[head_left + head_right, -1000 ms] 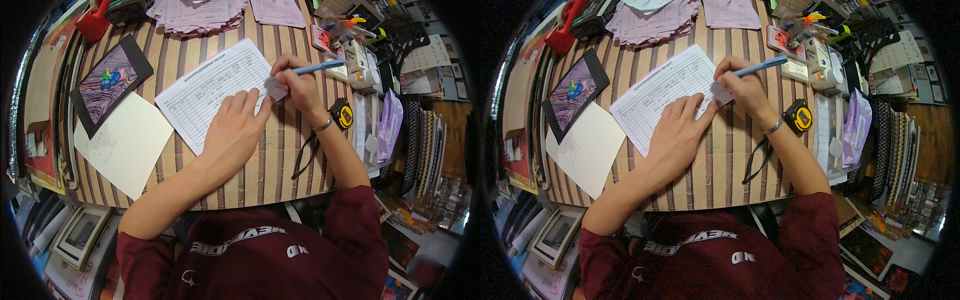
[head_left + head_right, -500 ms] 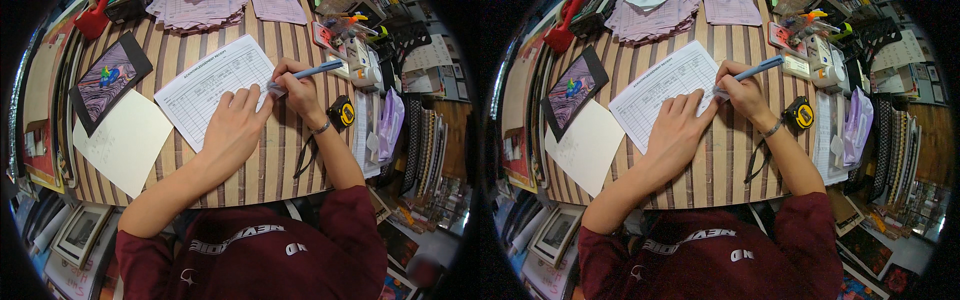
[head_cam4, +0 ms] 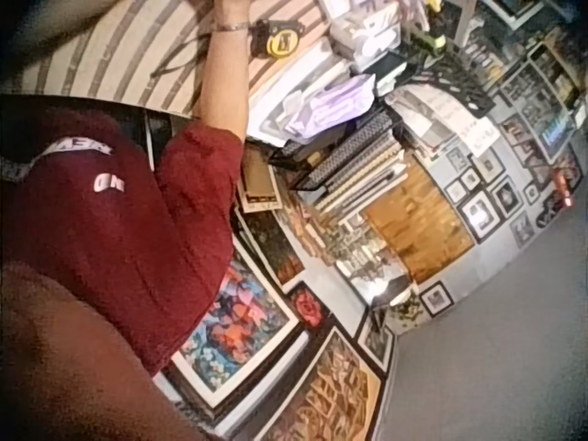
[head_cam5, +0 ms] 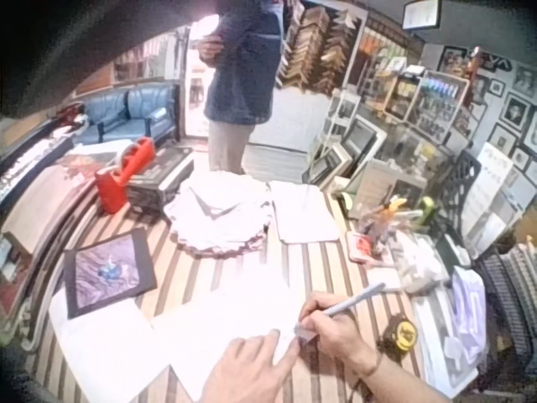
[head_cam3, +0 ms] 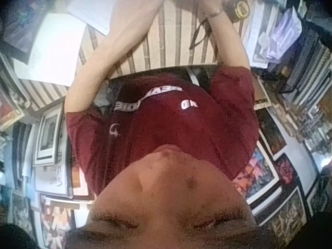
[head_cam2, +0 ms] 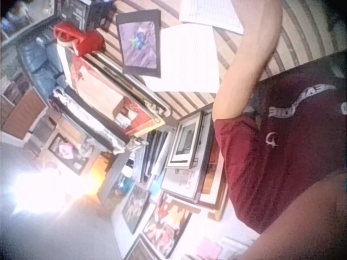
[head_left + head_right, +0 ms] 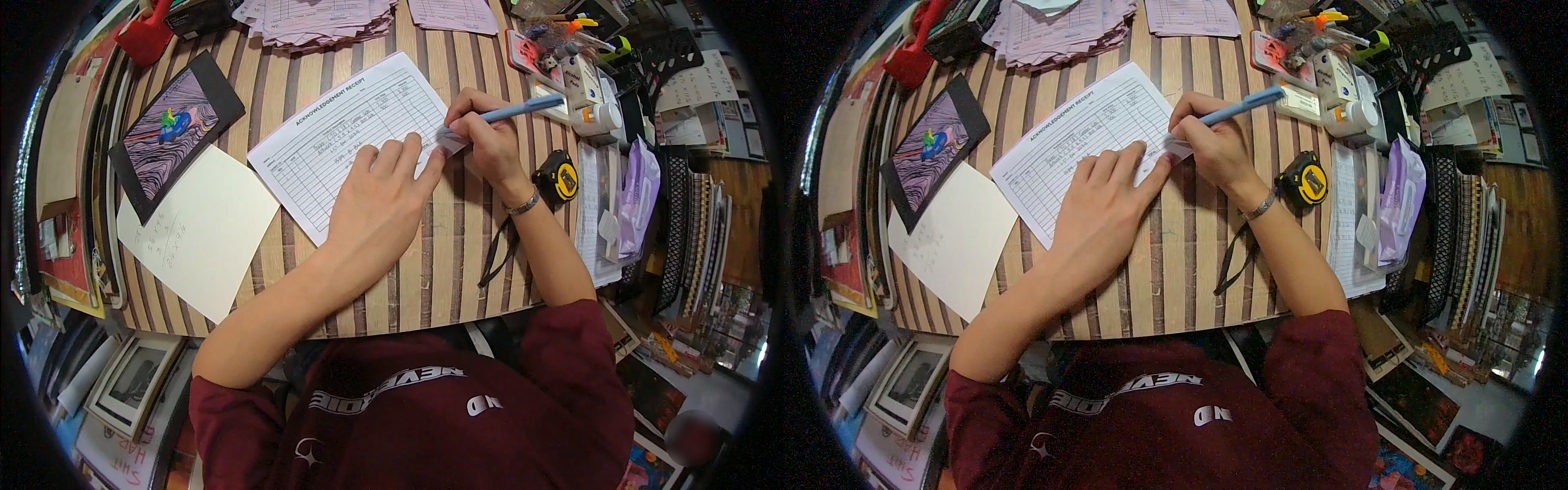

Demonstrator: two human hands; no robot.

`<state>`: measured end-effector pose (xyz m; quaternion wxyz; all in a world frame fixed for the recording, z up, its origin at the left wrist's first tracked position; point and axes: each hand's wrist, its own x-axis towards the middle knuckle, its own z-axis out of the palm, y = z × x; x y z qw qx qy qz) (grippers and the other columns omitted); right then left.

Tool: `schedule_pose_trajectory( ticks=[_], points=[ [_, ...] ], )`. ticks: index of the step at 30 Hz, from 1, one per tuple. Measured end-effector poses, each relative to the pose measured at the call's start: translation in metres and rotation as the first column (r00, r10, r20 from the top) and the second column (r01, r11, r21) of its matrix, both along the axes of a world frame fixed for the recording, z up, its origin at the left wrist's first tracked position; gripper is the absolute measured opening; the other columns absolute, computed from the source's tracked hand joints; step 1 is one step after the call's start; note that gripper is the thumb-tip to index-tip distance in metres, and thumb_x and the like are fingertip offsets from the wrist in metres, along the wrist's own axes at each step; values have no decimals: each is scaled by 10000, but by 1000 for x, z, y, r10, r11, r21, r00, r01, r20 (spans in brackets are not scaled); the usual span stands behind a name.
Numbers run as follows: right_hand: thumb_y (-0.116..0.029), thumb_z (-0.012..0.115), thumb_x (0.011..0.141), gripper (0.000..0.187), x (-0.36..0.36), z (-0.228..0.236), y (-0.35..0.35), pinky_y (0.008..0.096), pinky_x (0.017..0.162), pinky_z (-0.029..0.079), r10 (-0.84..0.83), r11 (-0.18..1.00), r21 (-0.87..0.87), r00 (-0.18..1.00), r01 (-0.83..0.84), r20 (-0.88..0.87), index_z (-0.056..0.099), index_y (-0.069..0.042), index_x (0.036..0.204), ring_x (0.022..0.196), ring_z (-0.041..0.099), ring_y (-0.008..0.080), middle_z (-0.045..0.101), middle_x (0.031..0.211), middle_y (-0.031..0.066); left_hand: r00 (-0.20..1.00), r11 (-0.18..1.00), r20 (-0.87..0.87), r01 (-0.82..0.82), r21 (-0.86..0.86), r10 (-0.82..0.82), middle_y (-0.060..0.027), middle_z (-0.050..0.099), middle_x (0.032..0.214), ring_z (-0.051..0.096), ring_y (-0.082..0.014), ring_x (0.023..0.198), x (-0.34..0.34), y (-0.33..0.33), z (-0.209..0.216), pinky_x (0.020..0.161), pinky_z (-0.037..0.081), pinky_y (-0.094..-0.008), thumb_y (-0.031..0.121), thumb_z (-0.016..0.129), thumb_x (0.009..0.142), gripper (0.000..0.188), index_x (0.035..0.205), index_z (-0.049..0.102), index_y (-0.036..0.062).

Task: The person writes on a document using a pen, then picks up a red stamp and applies it to the paper. They then fold the document and place it into a stack of other papers on the desk.

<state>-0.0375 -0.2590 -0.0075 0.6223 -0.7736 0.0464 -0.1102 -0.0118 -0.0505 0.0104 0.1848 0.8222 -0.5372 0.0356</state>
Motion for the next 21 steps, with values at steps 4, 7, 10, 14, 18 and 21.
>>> schedule_pose_trajectory(
  ticks=[4, 7, 10, 14, 18, 21],
  points=[
    [-56, 507, 792, 105, 3, 0, 4, 232, 567, 343, -13, 1000, -3, 1000, 13, -19, 547, 3, 714, 647, 429, 59, 508, 674, 0, 1000, 1000, -14, 2, 17, -2, -170, 556, 1174, 547, -283, 1038, 0, -1, 2, 881, 417, -381, 57, 514, 824, 453, 1275, 566, 43],
    [-49, 504, 792, 105, 1, -1, 6, 233, 562, 338, -1, 1000, 7, 1000, 1, -15, 531, 5, 706, 641, 423, 61, 492, 667, 0, 1000, 1000, 4, -5, 5, 5, -173, 556, 1176, 546, -280, 1033, 0, -1, 2, 877, 417, -378, 58, 516, 822, 445, 1263, 568, 35],
    [-43, 501, 794, 105, 2, 1, 7, 231, 559, 334, 20, 1000, 6, 1000, -20, -14, 523, 6, 703, 638, 419, 60, 479, 661, -1, 1000, 1000, -3, 1, 6, -1, -176, 555, 1177, 545, -278, 1030, 0, -1, 3, 878, 416, -377, 59, 519, 818, 438, 1252, 568, 27],
    [-38, 501, 796, 105, 2, -1, 6, 229, 554, 328, 22, 999, 24, 1000, -21, -15, 521, 6, 703, 632, 411, 56, 473, 659, -4, 1000, 1000, 9, -1, 1, 1, -178, 554, 1179, 544, -278, 1028, 0, -1, 1, 880, 416, -377, 60, 520, 815, 437, 1247, 568, 22],
    [-33, 498, 800, 107, 3, 1, 7, 229, 553, 327, 22, 1000, -10, 1000, -23, -7, 518, 7, 702, 629, 408, 54, 470, 658, -6, 1000, 1000, 18, 2, -3, -2, -179, 555, 1178, 544, -279, 1022, 0, -1, 0, 882, 415, -376, 60, 519, 815, 434, 1245, 568, 18],
    [-31, 496, 800, 107, 3, 2, 7, 228, 558, 332, 33, 999, 9, 999, -32, -32, 517, 7, 702, 632, 410, 55, 467, 657, -7, 1000, 1000, 7, 3, 1, -3, -180, 554, 1179, 543, -279, 1018, -1, -1, 0, 882, 415, -375, 58, 517, 816, 434, 1245, 567, 15]
  ],
)
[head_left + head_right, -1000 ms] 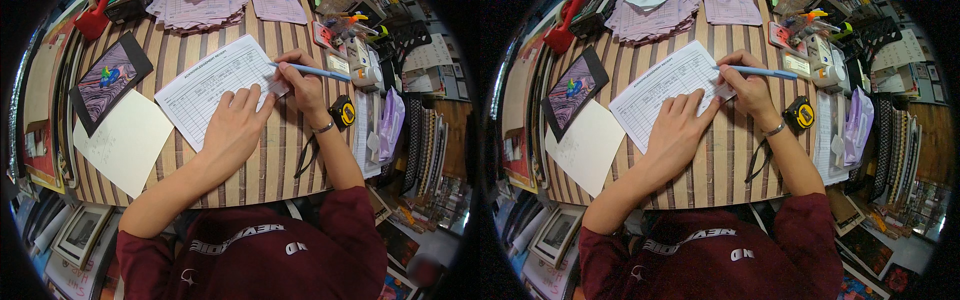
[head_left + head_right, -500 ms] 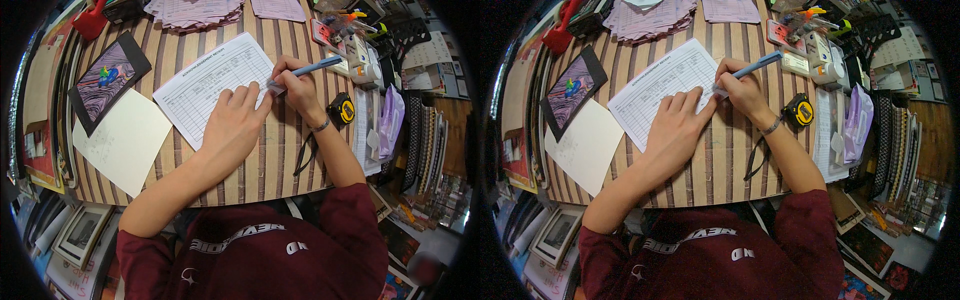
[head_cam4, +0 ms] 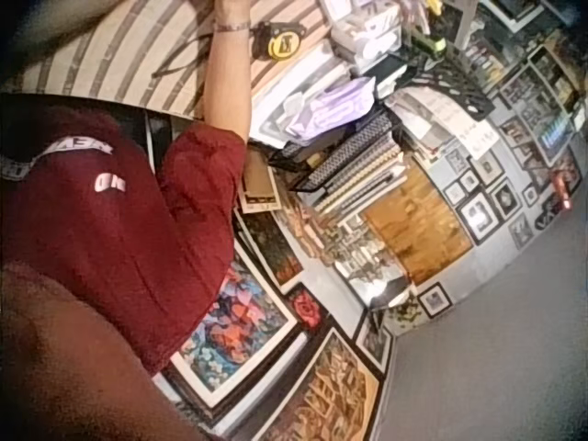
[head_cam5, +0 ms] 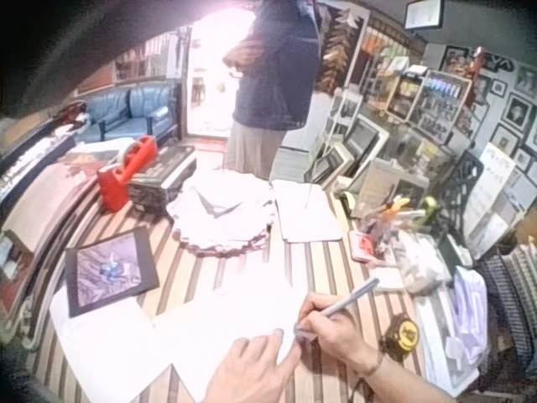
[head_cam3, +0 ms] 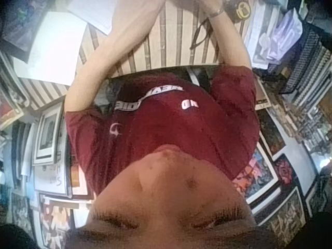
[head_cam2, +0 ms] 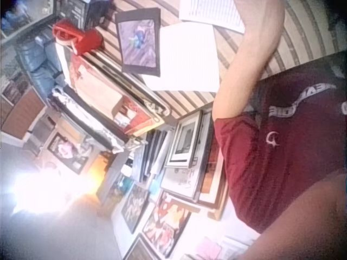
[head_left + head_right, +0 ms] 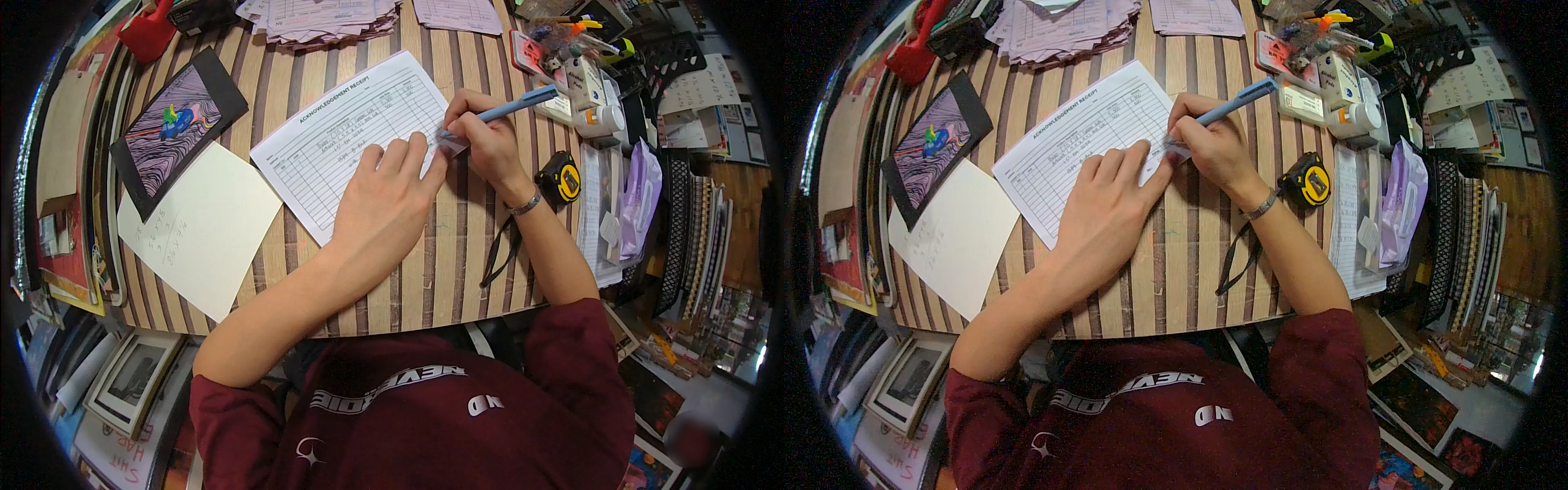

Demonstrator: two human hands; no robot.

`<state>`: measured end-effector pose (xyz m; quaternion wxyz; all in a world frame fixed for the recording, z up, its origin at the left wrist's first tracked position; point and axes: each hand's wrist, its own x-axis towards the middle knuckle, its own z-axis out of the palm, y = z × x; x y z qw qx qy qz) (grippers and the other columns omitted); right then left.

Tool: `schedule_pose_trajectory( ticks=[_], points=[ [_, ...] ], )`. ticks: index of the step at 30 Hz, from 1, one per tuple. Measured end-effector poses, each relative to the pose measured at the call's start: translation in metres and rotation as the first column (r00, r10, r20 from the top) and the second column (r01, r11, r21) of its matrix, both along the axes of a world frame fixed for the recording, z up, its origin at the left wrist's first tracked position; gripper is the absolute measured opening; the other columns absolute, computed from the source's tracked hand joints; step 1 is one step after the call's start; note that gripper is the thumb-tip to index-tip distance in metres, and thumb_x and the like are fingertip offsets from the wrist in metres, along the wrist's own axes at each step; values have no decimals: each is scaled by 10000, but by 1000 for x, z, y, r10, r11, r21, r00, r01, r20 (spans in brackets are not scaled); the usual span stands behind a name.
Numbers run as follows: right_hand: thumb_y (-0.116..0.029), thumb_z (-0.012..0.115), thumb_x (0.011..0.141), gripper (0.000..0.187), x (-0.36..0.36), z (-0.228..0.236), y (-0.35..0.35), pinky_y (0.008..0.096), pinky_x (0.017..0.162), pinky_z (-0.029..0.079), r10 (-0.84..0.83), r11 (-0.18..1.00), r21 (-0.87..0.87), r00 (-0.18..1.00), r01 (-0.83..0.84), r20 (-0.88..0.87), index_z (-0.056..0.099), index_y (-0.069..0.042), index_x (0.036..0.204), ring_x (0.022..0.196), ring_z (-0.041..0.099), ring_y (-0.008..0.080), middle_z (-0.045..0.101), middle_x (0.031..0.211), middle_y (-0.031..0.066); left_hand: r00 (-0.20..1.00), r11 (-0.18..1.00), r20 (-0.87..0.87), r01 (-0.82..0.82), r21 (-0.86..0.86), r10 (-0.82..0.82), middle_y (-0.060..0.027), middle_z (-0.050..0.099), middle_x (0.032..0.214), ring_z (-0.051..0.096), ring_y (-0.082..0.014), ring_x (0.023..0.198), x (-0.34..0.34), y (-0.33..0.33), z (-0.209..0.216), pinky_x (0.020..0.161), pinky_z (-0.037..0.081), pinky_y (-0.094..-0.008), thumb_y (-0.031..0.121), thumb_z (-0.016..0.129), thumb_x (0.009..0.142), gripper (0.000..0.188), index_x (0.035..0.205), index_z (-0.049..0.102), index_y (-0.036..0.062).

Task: The person writes on a document using a pen, then picks up a red stamp and applies it to the paper. They then fold the document and place it into a stack of other papers on the desk.

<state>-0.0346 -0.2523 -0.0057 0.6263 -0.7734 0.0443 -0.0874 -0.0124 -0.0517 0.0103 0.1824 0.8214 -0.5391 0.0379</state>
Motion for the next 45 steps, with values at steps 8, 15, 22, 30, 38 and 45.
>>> schedule_pose_trajectory(
  ticks=[8, 15, 22, 30, 38, 45],
  points=[
    [-42, 498, 800, 108, 0, -2, -1, 235, 565, 339, -2, 999, -35, 1000, 2, 21, 519, 5, 706, 636, 411, 62, 469, 660, -6, 1000, 1000, 4, 3, 15, -3, -182, 553, 1185, 545, -281, 1018, 0, 0, 2, 873, 421, -376, 52, 529, 805, 436, 1237, 570, 11],
    [-49, 492, 803, 117, 1, -3, 0, 230, 581, 341, -6, 999, -31, 999, 7, 33, 526, 6, 705, 657, 420, 62, 483, 675, -1, 1000, 1000, -6, -1, -17, 1, -177, 553, 1181, 547, -279, 1015, 0, 0, 0, 869, 422, -376, 44, 537, 793, 440, 1231, 574, 14],
    [-49, 488, 803, 124, -1, -3, -2, 232, 574, 339, 0, 1000, -31, 1000, 1, 15, 528, 7, 700, 646, 418, 64, 481, 664, 0, 1000, 1000, 13, -4, -13, 4, -167, 558, 1156, 546, -272, 1008, 0, 0, -1, 862, 421, -373, 52, 527, 802, 436, 1234, 573, 20],
    [-66, 505, 791, 126, 0, -1, -9, 240, 555, 333, -53, 998, 15, 998, 53, 28, 535, 6, 693, 635, 425, 66, 474, 645, 7, 1000, 1000, 0, -1, -6, 1, -162, 552, 1170, 544, -271, 1019, 0, 0, 0, 863, 423, -370, 48, 523, 810, 467, 1274, 568, 25],
    [-65, 493, 788, 125, -1, -1, -4, 246, 557, 344, -13, 998, -66, 1000, 14, 12, 525, 6, 690, 630, 428, 72, 494, 659, 14, 1000, 1000, 0, -2, 4, 2, -162, 553, 1158, 545, -271, 1014, 0, 1, 0, 875, 423, -376, 59, 524, 810, 475, 1282, 562, 26],
    [-63, 489, 789, 127, 1, -6, -6, 240, 561, 345, 2, 997, -75, 999, 2, 44, 521, 7, 689, 630, 427, 72, 490, 658, 8, 1000, 1000, 16, -3, 1, 3, -164, 556, 1154, 546, -268, 1012, 0, 1, 0, 874, 421, -372, 55, 521, 809, 473, 1279, 562, 25]
  ],
)
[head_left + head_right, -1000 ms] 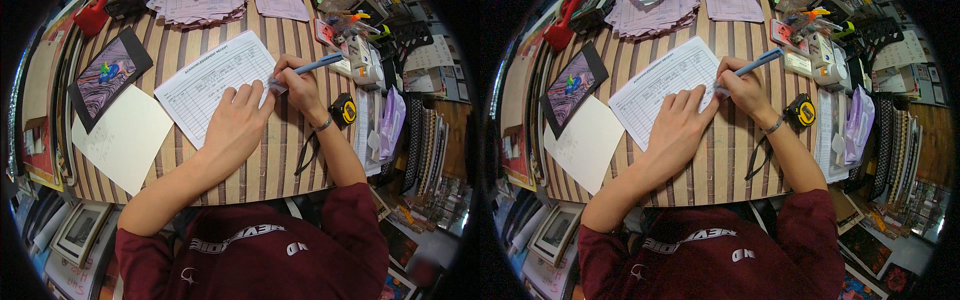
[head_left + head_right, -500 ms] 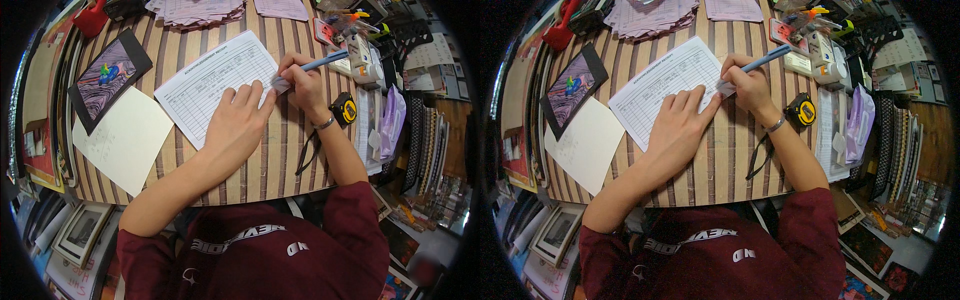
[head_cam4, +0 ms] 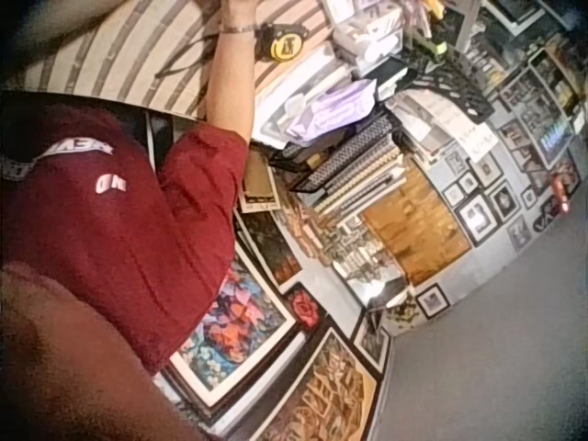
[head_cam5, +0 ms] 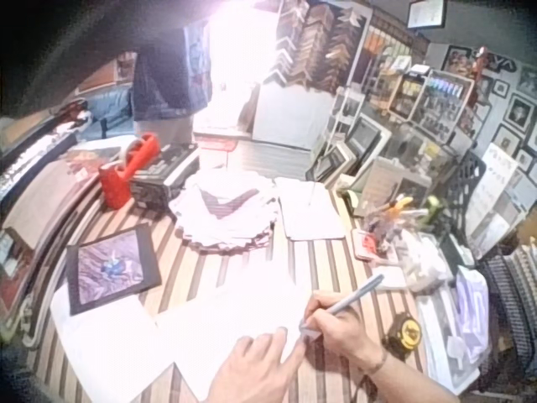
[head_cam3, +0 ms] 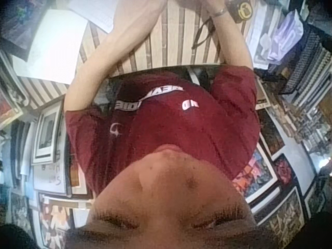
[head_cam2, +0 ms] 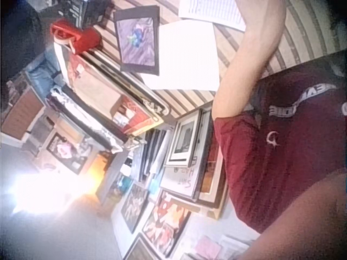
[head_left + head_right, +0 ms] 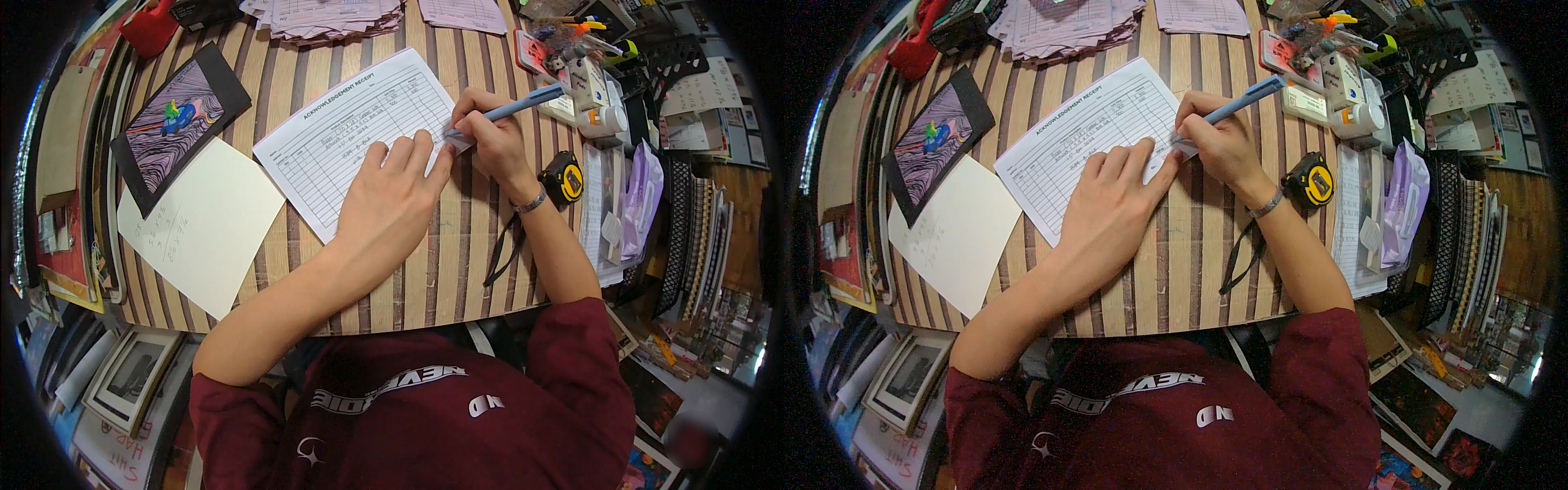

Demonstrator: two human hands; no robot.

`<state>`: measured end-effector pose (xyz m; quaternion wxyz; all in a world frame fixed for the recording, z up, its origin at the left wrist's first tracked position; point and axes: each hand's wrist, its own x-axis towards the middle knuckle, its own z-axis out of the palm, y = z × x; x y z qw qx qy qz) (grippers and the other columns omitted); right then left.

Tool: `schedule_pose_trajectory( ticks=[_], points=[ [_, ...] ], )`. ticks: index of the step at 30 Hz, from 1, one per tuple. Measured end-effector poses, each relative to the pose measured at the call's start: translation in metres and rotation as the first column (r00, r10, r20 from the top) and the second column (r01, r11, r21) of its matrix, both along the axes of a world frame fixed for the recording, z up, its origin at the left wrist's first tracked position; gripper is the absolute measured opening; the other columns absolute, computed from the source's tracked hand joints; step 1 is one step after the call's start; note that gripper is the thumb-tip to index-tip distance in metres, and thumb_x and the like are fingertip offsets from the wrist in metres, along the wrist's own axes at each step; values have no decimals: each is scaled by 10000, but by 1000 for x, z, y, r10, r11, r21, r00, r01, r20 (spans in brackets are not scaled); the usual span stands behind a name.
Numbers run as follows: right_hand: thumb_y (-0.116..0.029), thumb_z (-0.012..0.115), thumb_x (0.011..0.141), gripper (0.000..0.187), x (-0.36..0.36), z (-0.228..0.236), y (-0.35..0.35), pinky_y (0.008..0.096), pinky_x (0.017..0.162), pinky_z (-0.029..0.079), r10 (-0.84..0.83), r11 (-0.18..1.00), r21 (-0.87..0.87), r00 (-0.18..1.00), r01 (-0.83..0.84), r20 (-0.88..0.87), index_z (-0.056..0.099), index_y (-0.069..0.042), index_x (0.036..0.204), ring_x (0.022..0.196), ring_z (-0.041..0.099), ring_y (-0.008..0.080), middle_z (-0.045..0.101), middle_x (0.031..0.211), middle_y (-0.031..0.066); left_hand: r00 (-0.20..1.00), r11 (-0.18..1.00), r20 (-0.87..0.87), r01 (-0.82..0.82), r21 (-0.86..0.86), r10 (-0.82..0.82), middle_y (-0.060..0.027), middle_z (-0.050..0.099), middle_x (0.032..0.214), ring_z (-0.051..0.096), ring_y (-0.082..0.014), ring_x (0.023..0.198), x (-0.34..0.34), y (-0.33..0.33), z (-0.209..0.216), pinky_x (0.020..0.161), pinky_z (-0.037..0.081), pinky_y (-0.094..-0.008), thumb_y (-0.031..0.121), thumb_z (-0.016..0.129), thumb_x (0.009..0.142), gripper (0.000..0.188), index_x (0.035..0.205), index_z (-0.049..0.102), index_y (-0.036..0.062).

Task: The person writes on a document using a pen, then picks up a red stamp and applies it to the paper. They then fold the document and place it into a stack of other papers on the desk.

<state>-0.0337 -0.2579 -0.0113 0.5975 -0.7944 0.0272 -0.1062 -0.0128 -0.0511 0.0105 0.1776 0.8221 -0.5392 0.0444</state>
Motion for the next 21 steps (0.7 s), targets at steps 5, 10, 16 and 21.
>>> schedule_pose_trajectory(
  ticks=[5, 10, 16, 21],
  points=[
    [-65, 503, 790, 125, -1, 4, 1, 240, 559, 342, -40, 999, 32, 999, 41, -29, 531, 6, 690, 622, 425, 75, 482, 647, 4, 1000, 1000, 1, 3, -9, -3, -157, 553, 1146, 542, -264, 998, 1, 0, -1, 852, 416, -365, 50, 522, 809, 476, 1282, 564, 29],
    [-67, 508, 793, 126, 0, 12, -6, 240, 554, 343, -67, 991, 108, 992, 79, -107, 543, 8, 699, 619, 428, 71, 490, 644, 4, 1000, 1000, 4, 4, -5, -4, -148, 543, 1133, 532, -263, 990, 1, 1, -1, 845, 406, -366, 32, 519, 802, 509, 1310, 556, 37],
    [-67, 501, 799, 128, 0, 4, -1, 240, 549, 343, -39, 999, 15, 999, 39, -37, 544, 9, 704, 622, 430, 68, 504, 654, 11, 1000, 1000, 13, 9, 10, -9, -147, 536, 1128, 526, -264, 988, 2, -1, 0, 847, 401, -371, 31, 519, 803, 516, 1318, 553, 42],
    [-71, 499, 805, 135, 0, 4, 0, 240, 559, 348, -39, 999, 5, 999, 39, -33, 531, 12, 704, 631, 430, 70, 503, 663, 15, 1000, 1000, 23, 9, 5, -9, -147, 535, 1123, 525, -261, 990, 1, -1, -1, 846, 401, -372, 37, 517, 811, 509, 1319, 550, 42]
  ],
)
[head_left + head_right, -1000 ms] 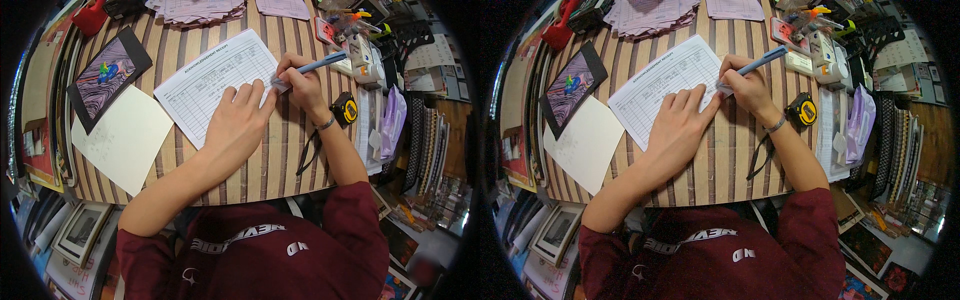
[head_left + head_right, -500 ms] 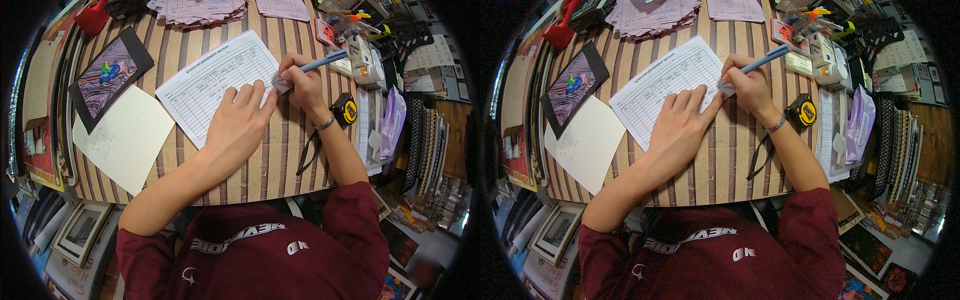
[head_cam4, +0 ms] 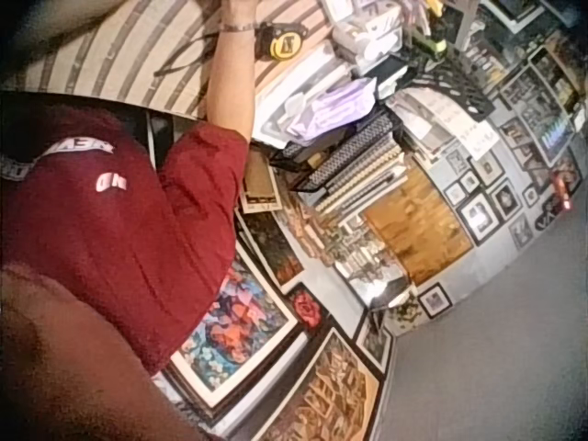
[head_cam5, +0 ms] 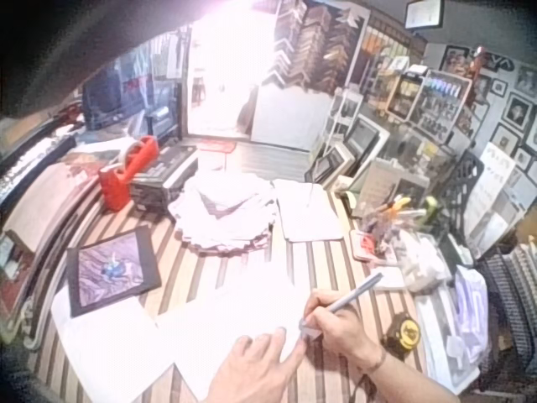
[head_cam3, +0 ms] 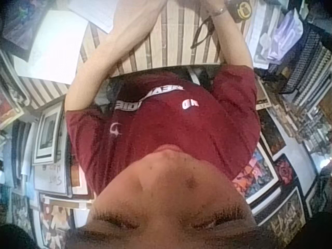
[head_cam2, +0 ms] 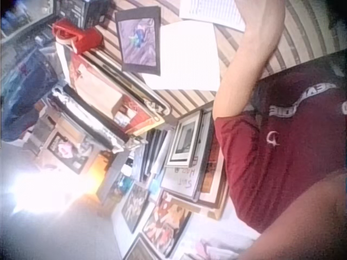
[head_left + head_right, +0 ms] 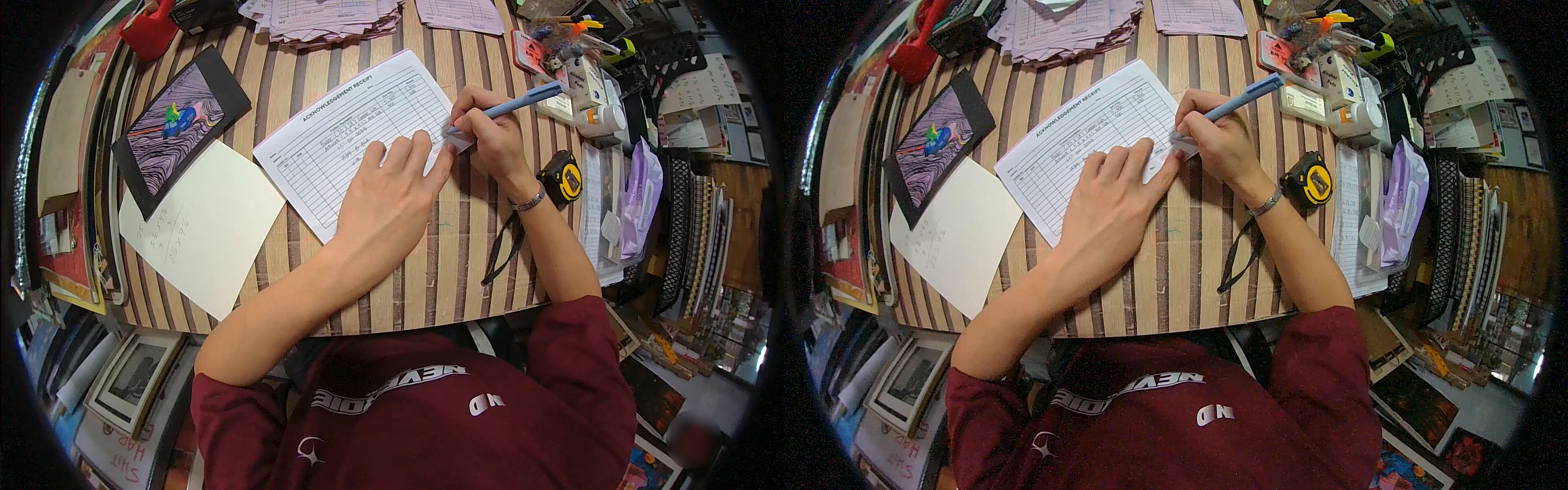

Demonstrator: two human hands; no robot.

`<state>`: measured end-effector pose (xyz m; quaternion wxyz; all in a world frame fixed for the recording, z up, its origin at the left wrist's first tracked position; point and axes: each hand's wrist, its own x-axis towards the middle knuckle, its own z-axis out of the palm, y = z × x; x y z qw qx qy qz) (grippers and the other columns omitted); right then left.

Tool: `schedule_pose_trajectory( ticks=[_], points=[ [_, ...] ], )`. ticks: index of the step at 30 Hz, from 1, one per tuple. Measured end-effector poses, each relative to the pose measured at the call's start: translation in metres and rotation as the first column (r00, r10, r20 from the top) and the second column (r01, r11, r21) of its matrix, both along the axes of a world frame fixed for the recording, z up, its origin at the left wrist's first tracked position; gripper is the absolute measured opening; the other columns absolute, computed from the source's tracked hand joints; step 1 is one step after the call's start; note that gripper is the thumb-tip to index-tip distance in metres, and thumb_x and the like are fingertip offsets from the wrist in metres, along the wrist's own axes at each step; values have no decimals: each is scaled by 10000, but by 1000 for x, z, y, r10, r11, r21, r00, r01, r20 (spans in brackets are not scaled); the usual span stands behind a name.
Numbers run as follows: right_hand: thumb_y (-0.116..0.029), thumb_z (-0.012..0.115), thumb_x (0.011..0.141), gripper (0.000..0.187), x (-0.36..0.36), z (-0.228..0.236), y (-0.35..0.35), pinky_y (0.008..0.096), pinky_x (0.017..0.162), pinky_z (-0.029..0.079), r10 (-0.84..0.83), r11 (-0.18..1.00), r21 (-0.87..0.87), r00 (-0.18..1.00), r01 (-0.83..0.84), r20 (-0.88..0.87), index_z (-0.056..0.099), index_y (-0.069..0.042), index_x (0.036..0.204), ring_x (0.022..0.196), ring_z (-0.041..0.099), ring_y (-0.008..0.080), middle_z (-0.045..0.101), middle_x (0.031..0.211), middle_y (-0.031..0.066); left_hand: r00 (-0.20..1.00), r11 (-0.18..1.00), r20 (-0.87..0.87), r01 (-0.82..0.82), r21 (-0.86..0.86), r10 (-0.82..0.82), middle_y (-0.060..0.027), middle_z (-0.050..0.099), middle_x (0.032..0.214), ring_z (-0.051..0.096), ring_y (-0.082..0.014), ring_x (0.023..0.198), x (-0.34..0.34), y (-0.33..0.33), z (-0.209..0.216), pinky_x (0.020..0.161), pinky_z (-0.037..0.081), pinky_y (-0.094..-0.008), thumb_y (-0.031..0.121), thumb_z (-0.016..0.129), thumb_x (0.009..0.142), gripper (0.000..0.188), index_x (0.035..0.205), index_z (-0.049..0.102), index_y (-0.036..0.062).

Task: The person writes on a document using a pen, then picks up a red stamp and applies it to the paper. They then fold the document and place it into a stack of other papers on the desk.

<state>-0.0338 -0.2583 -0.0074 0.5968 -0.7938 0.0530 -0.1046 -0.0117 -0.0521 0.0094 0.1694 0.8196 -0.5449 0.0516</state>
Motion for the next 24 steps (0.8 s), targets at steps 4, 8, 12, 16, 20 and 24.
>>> schedule_pose_trajectory(
  ticks=[4, 8, 12, 16, 20, 24],
  points=[
    [-74, 498, 807, 141, 0, 1, 1, 240, 565, 349, 1, 1000, -13, 1000, -1, 5, 526, 13, 700, 636, 429, 71, 498, 660, 13, 1000, 1000, -23, 2, -2, -2, -148, 537, 1124, 526, -261, 991, 0, 0, 2, 848, 400, -372, 39, 517, 814, 503, 1316, 549, 38],
    [-72, 498, 803, 142, 0, -2, 0, 243, 568, 349, 6, 1000, -7, 1000, -6, 23, 523, 13, 692, 640, 427, 72, 495, 658, 11, 1000, 1000, -4, -5, -4, 5, -146, 537, 1121, 527, -261, 992, 0, 0, 0, 850, 400, -371, 42, 515, 815, 496, 1309, 552, 36],
    [-73, 498, 799, 145, -1, 0, 0, 242, 572, 349, 11, 1000, 1, 1000, -11, -12, 521, 13, 686, 646, 426, 72, 491, 655, 8, 1000, 1000, -6, -3, -15, 3, -144, 537, 1121, 527, -262, 993, 0, 0, 0, 853, 400, -368, 46, 514, 813, 498, 1310, 552, 37],
    [-83, 502, 799, 151, 0, -2, -2, 242, 571, 349, -4, 1000, -14, 1000, 4, -3, 526, 13, 685, 647, 429, 71, 497, 658, 8, 999, 1000, -32, 2, 0, -2, -145, 537, 1126, 528, -264, 1002, -1, 0, 1, 856, 401, -370, 44, 515, 809, 506, 1314, 551, 38],
    [-52, 513, 785, 106, 0, 1, -1, 229, 557, 337, -10, 1000, 16, 1000, 9, 5, 552, 9, 707, 630, 425, 60, 514, 673, 3, 1000, 1000, 0, -7, -29, 7, -146, 537, 1126, 529, -266, 1012, 0, 0, -2, 858, 403, -372, 45, 513, 809, 510, 1317, 552, 44],
    [-37, 517, 782, 90, 2, -4, -2, 219, 545, 325, -3, 1000, -13, 998, 4, 58, 567, 4, 719, 612, 415, 50, 522, 680, -6, 1000, 1000, -10, -8, -22, 8, -147, 536, 1134, 528, -267, 1014, -1, -1, 0, 859, 404, -374, 46, 512, 810, 514, 1322, 551, 50]
  ],
)
